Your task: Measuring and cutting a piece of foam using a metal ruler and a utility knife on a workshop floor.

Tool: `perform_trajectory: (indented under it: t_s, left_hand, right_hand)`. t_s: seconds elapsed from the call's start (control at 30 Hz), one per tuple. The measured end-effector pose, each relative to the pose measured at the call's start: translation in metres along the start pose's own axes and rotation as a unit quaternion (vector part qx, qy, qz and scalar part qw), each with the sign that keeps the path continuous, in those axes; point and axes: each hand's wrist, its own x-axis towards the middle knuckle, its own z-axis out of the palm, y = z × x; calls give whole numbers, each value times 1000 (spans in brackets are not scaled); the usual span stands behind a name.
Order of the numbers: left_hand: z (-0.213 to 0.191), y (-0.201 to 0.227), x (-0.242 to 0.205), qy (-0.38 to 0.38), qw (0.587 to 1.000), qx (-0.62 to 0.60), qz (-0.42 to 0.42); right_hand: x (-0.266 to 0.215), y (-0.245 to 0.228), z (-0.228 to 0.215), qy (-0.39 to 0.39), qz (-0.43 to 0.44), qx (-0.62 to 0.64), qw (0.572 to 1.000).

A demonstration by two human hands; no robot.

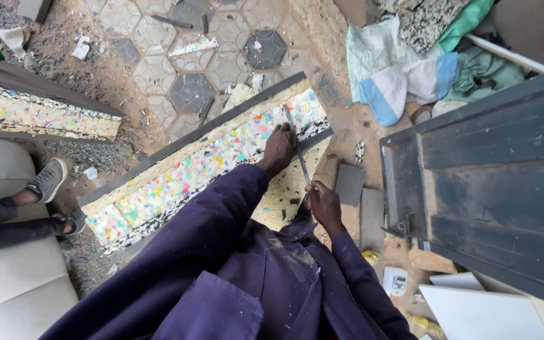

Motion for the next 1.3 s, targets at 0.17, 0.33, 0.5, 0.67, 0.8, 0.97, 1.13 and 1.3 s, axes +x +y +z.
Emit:
perform_trajectory:
  t_s: [0.17,0.33,0.5,0.67,0.8,0.97,1.13,1.3]
  left_hand:
    - [-13,-1,-2,-18,1000,5,2]
    - [-18,-2,-5,9,999,-31,12]
    - [-43,5,1,-7,999,-49,11]
    - [-46,-3,10,-25,998,-63,18]
    - [-45,-6,15,-42,997,-68,9]
    - [-63,1,16,-42,996,-80,19]
    - [-64,0,25,-49,997,-61,25]
    - [-61,3,21,-58,995,-79,25]
  right_hand:
    - [-42,10,-5,-3,32,11,999]
    - [-31,21,7,5,39,0,999]
    - [6,-7,8,14,-6,-17,1000]
    - [-6,-8,6,16,-1,-21,1000]
    - [-41,-9,-5,-15,34,-20,999]
    - [-22,6,6,-8,15,-13,1000]
    - [19,-14,5,-10,-9,19,1000]
    - [-25,-3,2,-17,31,-11,999]
